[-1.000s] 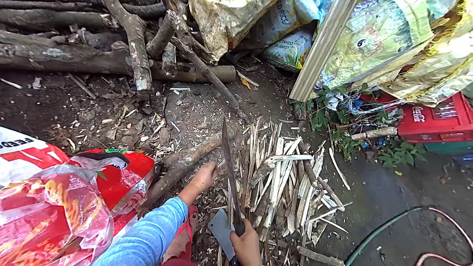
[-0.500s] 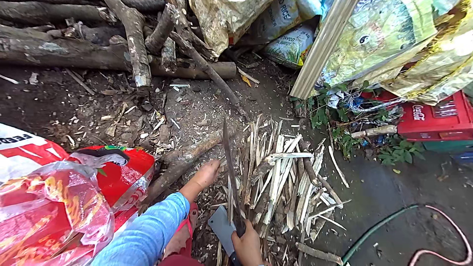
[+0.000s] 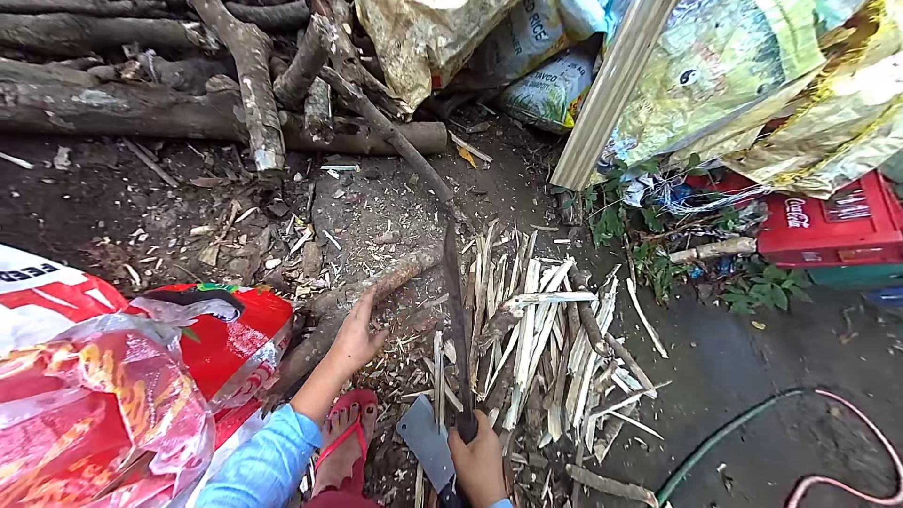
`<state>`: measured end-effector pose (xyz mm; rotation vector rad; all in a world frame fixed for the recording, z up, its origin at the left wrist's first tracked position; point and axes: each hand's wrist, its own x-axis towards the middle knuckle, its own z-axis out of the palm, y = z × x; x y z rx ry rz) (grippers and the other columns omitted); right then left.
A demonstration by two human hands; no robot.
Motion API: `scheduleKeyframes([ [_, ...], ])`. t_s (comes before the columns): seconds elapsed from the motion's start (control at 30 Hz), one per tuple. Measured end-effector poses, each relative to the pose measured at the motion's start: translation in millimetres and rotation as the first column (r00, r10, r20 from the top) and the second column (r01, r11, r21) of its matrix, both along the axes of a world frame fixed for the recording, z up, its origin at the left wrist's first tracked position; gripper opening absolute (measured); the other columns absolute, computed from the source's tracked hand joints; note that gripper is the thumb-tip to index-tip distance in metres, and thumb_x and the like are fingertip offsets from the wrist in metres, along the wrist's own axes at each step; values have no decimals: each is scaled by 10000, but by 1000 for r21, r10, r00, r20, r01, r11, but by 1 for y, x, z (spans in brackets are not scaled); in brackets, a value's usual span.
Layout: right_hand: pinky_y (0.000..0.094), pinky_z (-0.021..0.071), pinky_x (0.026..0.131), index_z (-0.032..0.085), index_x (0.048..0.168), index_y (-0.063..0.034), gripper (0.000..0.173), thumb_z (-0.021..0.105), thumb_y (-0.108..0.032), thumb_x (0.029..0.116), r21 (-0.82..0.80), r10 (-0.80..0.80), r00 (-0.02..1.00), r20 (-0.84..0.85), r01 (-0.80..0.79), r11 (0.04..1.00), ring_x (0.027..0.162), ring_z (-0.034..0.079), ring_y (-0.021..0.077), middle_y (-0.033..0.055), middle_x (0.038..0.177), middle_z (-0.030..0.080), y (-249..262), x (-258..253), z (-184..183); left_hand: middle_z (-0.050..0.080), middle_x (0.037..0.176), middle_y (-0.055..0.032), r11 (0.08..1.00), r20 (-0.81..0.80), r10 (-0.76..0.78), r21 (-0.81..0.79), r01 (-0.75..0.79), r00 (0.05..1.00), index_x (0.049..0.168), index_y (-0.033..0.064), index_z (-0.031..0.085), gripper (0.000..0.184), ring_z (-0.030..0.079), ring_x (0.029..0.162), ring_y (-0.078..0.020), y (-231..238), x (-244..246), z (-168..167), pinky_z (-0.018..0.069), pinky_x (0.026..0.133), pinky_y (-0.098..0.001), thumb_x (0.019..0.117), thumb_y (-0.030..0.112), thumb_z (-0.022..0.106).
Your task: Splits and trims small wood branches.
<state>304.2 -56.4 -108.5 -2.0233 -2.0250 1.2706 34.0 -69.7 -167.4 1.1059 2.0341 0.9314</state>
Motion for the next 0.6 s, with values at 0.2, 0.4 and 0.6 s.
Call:
scheduleKeyframes([
  [0.2,553,545,883,617,1293,53,425,697,-119,912,-142,54,991,120,-36,989,950,706,377,244,999,716,3,-13,-11,377,1579,-305,997,11,73,-30,-73,997,1595,-58,225,872,458,1421,-433,-15,2,-4,375,1189,-505,903,80,737],
  [0.4,599,550,843,629,1251,96,431,720,-99,877,-13,28,998,61,-27,1000,901,709,424,277,959,713,-19,-8,-24,397,1571,-298,995,10,103,-6,-103,995,1582,-72,255,816,475,1409,-426,-22,2,-1,386,1181,-501,923,76,713],
  [0.6,569,548,876,636,1265,45,415,703,-136,897,-111,115,985,128,-101,989,943,713,385,240,990,724,-8,-11,-26,407,1566,-291,992,1,127,26,-127,992,1587,-56,261,808,494,1393,-414,-25,1,-3,399,1173,-488,924,73,704],
])
